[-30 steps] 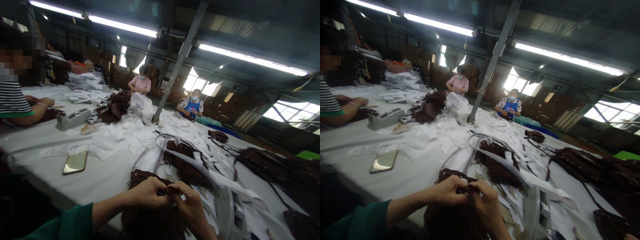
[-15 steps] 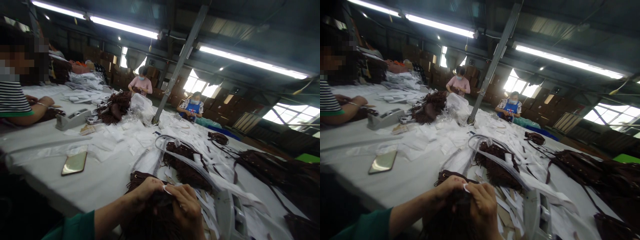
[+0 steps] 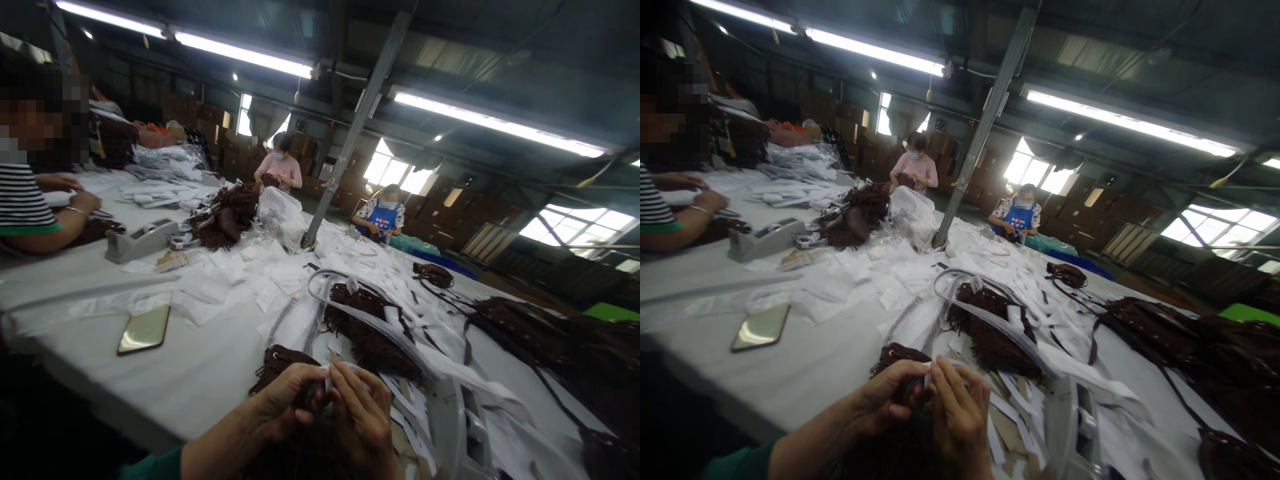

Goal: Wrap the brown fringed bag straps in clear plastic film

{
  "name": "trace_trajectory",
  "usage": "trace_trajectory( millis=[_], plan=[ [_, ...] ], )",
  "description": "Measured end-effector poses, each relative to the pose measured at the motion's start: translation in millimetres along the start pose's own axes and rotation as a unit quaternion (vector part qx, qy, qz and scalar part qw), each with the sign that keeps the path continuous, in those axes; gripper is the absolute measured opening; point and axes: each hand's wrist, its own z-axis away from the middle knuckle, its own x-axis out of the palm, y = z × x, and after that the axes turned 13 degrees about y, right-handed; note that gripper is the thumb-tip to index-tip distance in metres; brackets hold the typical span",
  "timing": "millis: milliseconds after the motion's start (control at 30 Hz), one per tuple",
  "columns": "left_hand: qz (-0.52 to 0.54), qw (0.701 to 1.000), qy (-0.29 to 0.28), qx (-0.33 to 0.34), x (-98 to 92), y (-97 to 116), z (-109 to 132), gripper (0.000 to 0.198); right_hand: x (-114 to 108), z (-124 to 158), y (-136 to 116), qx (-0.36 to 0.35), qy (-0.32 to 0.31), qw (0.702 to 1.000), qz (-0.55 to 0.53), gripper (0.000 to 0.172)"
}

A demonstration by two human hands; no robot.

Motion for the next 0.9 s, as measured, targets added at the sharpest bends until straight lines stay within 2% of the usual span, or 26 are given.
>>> trace_trajectory(
  millis=[133,267,400,533,767,900],
  plan=[
    [0.051,0.995,-0.007,-0.082,2.6,5,-1,0.020,1,-1,10,0.025,-0.013,0.999,-0.021,0.029],
    [0.054,0.995,-0.011,-0.087,7.1,9,2,0.022,1,-14,15,0.061,-0.059,0.995,-0.051,0.018],
    [0.018,0.999,-0.002,-0.029,11.0,6,5,0.021,2,-24,13,0.095,-0.097,0.986,-0.093,0.014],
    [-0.053,0.995,0.045,0.072,13.7,0,6,0.015,6,-21,13,0.110,-0.088,0.985,-0.094,0.013],
    [-0.122,0.967,0.126,0.183,12.5,-17,-3,0.026,14,-6,12,0.100,-0.070,0.988,-0.092,0.014],
    [-0.134,0.959,0.145,0.204,9.4,-24,-7,0.025,3,2,14,0.149,-0.073,0.982,-0.086,0.021]
  ],
)
